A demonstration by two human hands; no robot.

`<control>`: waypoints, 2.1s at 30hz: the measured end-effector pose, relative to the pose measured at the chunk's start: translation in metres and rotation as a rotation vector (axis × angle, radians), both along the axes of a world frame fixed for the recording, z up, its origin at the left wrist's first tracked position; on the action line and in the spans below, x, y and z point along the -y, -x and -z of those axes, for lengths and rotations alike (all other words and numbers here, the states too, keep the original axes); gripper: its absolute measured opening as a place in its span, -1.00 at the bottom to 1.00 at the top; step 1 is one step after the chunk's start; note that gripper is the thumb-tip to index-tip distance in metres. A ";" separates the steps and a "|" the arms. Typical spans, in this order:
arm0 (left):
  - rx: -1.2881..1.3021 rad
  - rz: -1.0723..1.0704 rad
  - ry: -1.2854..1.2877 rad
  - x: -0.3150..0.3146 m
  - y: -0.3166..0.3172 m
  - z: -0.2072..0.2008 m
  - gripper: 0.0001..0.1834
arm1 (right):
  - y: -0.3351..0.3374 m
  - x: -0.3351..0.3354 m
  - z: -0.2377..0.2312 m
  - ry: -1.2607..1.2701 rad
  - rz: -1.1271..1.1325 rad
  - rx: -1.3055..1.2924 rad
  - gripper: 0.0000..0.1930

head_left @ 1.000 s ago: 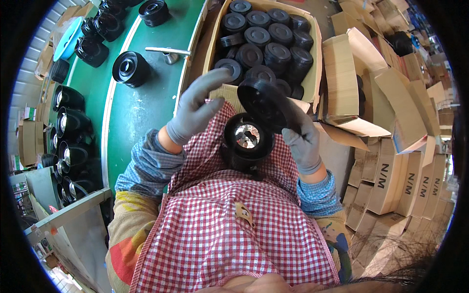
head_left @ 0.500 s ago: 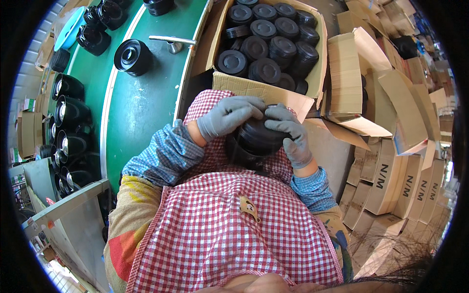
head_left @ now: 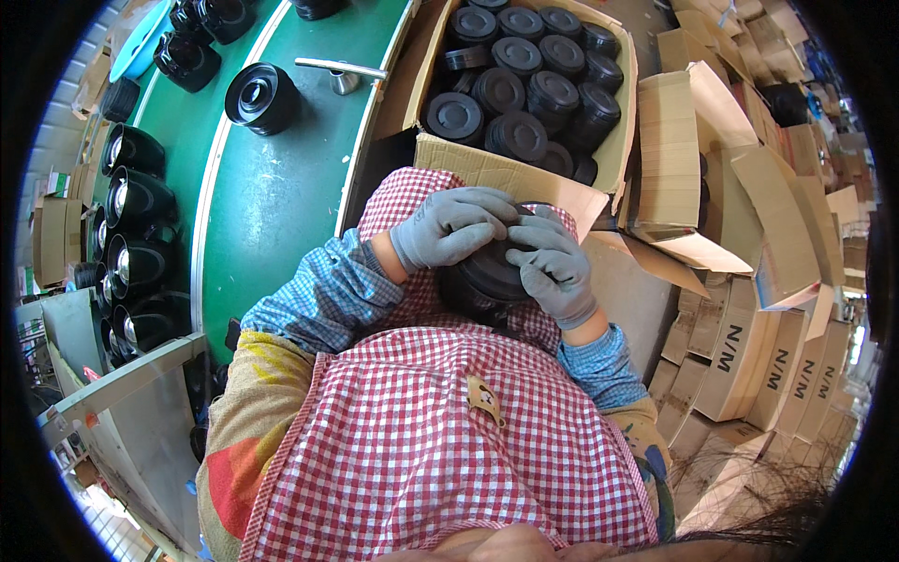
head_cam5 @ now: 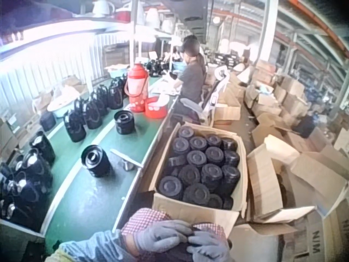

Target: The person assembles black kettles by inserting a metal component into the base, pressing it in, and placing the finished unit on a green workbench. The person repeats this process for multiple kettles, handling each one individually.

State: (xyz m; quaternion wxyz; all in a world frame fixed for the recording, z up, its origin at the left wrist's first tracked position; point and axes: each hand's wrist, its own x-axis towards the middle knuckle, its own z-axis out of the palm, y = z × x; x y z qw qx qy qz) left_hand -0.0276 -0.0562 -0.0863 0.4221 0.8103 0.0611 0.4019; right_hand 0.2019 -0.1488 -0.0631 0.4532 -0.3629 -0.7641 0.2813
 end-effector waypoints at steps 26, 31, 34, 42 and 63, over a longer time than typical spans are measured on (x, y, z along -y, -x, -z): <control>-0.394 -0.275 -0.202 0.053 -0.006 -0.033 -0.65 | -0.015 -0.011 0.037 0.313 -0.080 -0.146 -0.59; -0.234 0.013 -0.016 0.011 0.014 -0.014 -0.59 | -0.008 -0.006 0.014 0.289 0.036 0.024 -0.53; -0.191 -0.063 0.214 0.012 0.015 0.001 -0.55 | 0.015 0.011 -0.016 0.116 0.198 0.105 -0.49; -0.429 -0.245 -0.127 0.054 0.005 -0.026 -0.59 | -0.015 -0.029 0.043 0.196 0.106 0.377 -0.47; -1.008 -0.167 0.170 -0.062 -0.065 -0.027 -0.59 | 0.056 -0.006 -0.044 -0.058 -0.328 0.754 -0.01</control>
